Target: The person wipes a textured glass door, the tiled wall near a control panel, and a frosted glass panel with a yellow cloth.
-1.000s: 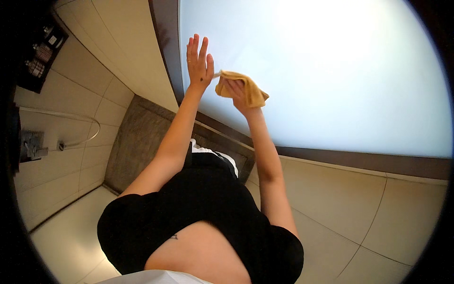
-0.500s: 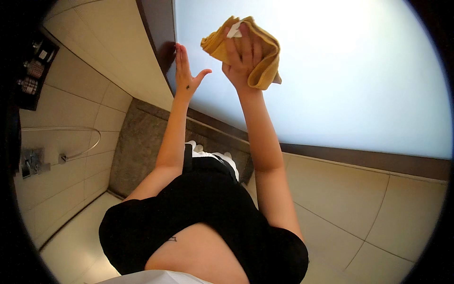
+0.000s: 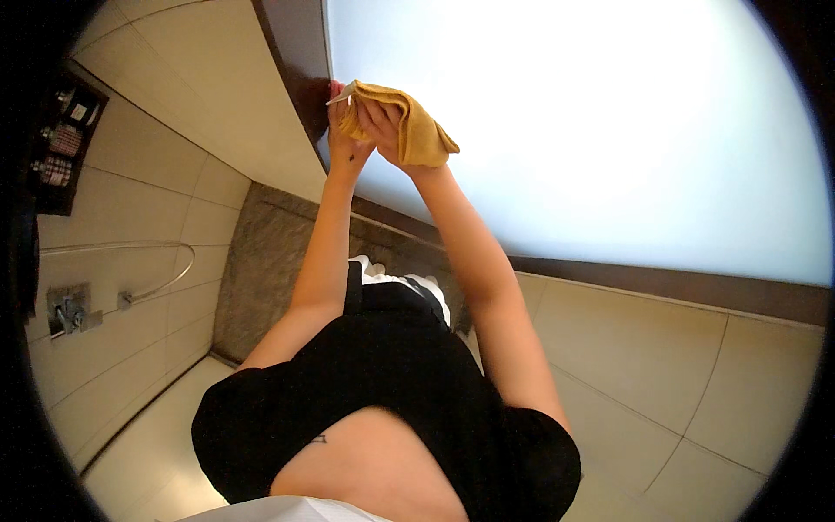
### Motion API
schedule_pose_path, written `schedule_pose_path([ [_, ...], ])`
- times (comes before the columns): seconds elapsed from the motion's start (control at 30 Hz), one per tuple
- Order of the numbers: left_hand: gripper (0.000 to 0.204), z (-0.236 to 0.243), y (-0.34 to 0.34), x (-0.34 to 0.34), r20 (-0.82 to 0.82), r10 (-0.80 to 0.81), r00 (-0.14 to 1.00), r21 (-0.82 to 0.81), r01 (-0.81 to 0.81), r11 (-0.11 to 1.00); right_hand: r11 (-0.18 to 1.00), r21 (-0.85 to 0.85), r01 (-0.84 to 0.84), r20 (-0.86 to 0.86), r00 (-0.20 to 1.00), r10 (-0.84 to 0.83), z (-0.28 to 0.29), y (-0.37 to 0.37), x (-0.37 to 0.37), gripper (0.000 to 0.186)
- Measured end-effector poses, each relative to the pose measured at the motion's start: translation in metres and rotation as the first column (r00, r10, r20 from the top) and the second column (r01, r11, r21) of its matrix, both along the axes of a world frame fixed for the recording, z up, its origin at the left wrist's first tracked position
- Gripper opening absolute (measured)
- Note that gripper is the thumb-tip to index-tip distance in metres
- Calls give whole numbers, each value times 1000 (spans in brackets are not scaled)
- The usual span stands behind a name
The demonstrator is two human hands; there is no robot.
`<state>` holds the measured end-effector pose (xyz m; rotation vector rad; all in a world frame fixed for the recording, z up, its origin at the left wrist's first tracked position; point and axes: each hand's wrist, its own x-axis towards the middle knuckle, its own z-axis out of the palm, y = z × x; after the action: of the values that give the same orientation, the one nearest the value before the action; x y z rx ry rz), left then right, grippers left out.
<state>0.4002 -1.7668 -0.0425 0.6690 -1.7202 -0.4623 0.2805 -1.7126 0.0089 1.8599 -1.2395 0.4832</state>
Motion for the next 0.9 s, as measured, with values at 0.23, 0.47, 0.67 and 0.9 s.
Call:
schedule_pose_path([
  [0.23, 81, 4, -10, 4, 83, 133, 988, -158, -119, 980, 950, 191, -249, 232, 951, 203, -4, -10, -6, 41],
  [0.47, 97, 34, 15, 14, 314, 123, 942, -13, -125, 992, 882, 458, -110, 164, 986, 38, -59, 19, -62, 56],
  [0.67, 96, 43, 23, 21, 320, 172, 932, 3, -182, 983, 757, 621, 203, -100, 978, -181, -44, 89, -135, 67],
  [0.9, 115, 73, 28, 1, 225, 289, 930, -101, -273, 957, 934, -149, 324, 104, 945, -311, 72, 140, -196, 61],
])
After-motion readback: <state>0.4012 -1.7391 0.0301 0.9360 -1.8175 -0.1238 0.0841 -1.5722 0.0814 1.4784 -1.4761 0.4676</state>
